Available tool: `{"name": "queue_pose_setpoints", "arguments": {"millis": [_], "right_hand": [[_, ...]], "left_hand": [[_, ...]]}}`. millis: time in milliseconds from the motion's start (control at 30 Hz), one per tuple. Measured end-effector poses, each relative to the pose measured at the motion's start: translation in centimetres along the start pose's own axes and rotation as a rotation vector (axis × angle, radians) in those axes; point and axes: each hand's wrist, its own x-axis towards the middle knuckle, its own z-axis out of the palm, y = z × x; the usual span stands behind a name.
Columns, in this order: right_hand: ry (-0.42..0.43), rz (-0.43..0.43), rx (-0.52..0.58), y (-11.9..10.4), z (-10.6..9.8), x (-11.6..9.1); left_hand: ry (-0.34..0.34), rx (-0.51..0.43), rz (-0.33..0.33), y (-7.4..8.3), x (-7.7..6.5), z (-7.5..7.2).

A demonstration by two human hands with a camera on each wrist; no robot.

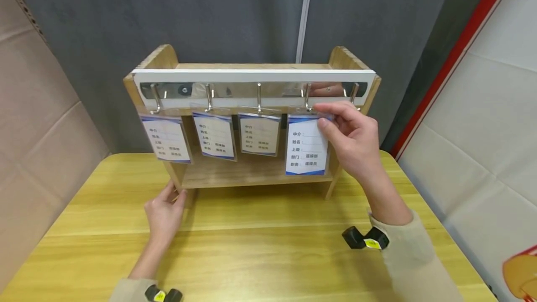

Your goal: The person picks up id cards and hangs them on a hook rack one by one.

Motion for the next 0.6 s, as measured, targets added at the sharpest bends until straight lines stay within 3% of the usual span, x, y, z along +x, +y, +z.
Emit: {"name": "queue_pose_setpoints", "arguments": {"millis": [600], "right_hand": [[0.003, 0.041, -0.129, -0.8, 0.4, 0.0]], "left_hand": [[-0.007, -0.002, -0.017, 0.2, 0.0, -0.1]]}}
